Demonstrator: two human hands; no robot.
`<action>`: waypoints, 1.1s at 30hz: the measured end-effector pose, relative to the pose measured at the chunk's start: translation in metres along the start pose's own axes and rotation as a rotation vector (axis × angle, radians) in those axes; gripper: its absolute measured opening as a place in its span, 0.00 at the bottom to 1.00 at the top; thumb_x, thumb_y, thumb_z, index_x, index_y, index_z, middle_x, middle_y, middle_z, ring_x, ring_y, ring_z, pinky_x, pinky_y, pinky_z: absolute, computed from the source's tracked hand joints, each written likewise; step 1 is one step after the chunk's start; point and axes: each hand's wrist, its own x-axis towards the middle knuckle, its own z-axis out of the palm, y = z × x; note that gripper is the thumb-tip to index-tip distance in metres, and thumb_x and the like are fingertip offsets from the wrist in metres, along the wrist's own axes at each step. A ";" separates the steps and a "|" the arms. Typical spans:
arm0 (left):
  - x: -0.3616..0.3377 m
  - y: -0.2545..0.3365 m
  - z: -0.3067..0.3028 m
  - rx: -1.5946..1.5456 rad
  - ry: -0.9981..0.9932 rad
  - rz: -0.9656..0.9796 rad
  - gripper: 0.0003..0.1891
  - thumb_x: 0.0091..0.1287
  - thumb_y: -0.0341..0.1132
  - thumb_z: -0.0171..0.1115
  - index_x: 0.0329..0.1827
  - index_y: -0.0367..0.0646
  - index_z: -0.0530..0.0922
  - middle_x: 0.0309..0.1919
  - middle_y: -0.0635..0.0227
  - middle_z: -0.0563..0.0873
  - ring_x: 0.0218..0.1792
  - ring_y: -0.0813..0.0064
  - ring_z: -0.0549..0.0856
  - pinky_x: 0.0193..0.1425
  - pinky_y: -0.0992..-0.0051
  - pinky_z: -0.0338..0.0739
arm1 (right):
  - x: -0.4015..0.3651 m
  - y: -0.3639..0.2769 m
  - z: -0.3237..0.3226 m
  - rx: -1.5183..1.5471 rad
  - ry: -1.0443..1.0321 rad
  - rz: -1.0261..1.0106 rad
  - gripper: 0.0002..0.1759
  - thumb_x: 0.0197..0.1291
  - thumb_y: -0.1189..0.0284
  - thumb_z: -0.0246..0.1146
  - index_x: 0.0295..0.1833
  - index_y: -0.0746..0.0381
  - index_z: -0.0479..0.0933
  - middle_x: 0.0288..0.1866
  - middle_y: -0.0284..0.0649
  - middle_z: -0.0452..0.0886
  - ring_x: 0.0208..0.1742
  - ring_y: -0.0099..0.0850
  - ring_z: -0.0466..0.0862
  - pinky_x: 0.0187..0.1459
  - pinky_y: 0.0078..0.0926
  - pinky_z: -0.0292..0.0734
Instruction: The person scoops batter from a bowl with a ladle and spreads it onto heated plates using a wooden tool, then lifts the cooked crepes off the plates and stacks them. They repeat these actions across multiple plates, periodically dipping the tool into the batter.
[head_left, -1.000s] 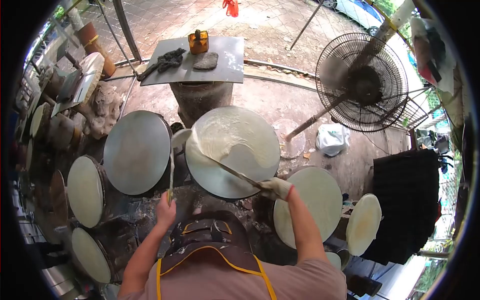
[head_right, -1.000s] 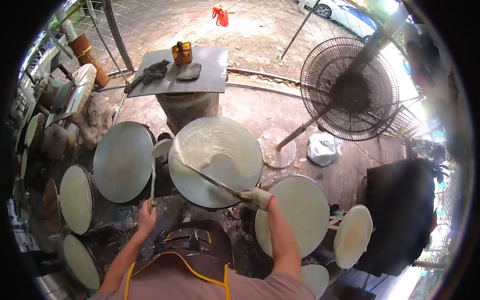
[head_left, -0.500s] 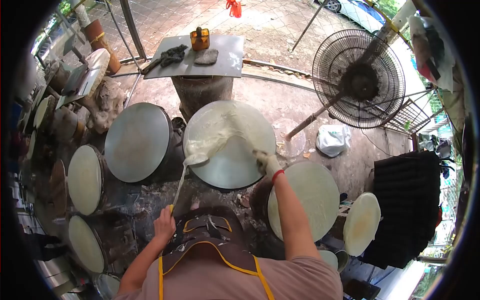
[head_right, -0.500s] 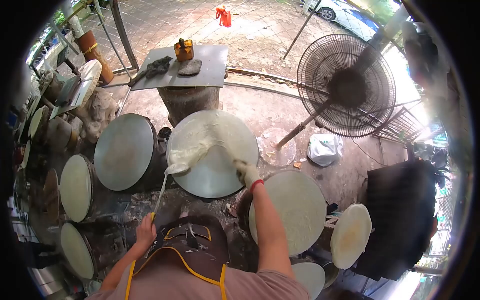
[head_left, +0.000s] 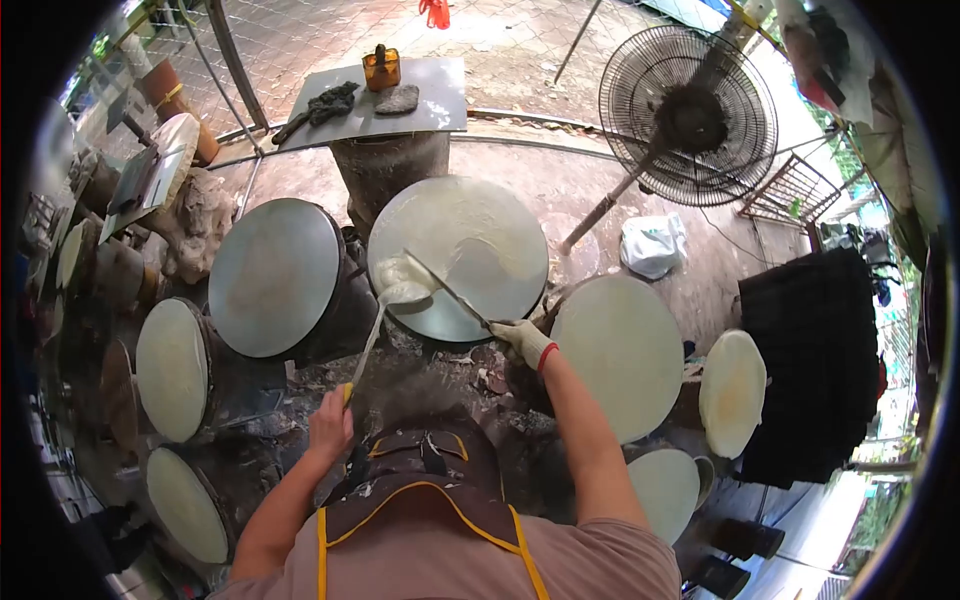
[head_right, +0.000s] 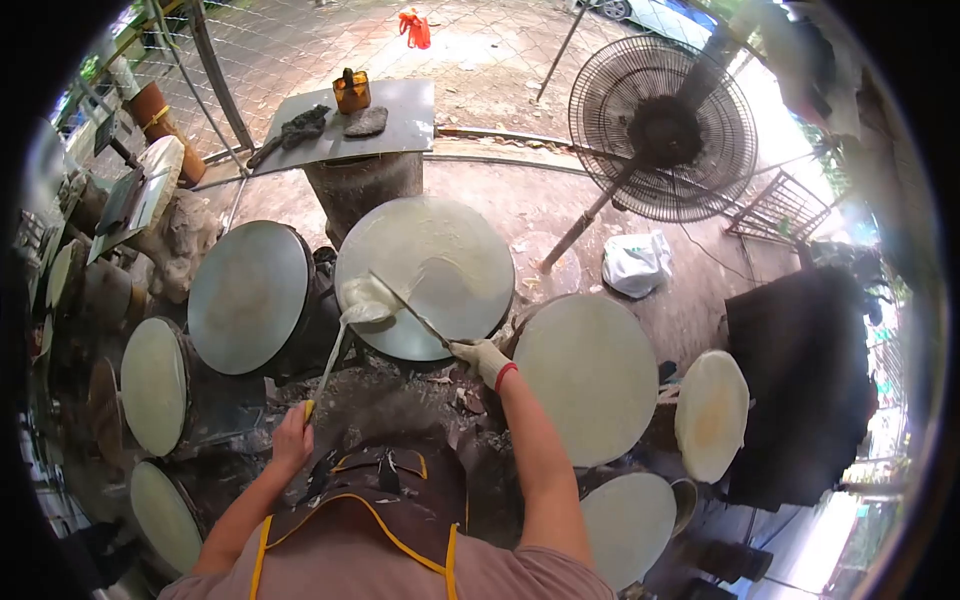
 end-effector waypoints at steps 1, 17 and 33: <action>0.001 -0.009 -0.005 -0.022 0.018 0.036 0.23 0.57 0.28 0.57 0.57 0.38 0.67 0.41 0.52 0.76 0.38 0.47 0.79 0.39 0.56 0.75 | -0.004 0.014 0.005 0.031 -0.005 0.006 0.17 0.58 0.63 0.62 0.51 0.57 0.78 0.21 0.29 0.72 0.13 0.17 0.64 0.13 0.16 0.54; 0.033 -0.122 -0.126 -0.928 -0.095 -0.059 0.19 0.63 0.28 0.53 0.57 0.32 0.68 0.26 0.67 0.76 0.18 0.82 0.72 0.22 0.79 0.67 | 0.042 0.091 0.314 0.275 0.620 -0.288 0.23 0.62 0.61 0.57 0.57 0.65 0.72 0.29 0.42 0.81 0.29 0.29 0.80 0.30 0.30 0.73; -0.046 -0.165 -0.155 -1.513 -0.188 -0.374 0.15 0.63 0.27 0.51 0.53 0.38 0.65 0.16 0.72 0.65 0.07 0.85 0.63 0.10 0.83 0.61 | 0.024 0.099 0.333 0.124 0.751 -0.122 0.21 0.62 0.57 0.53 0.53 0.59 0.75 0.41 0.52 0.81 0.45 0.48 0.81 0.44 0.39 0.74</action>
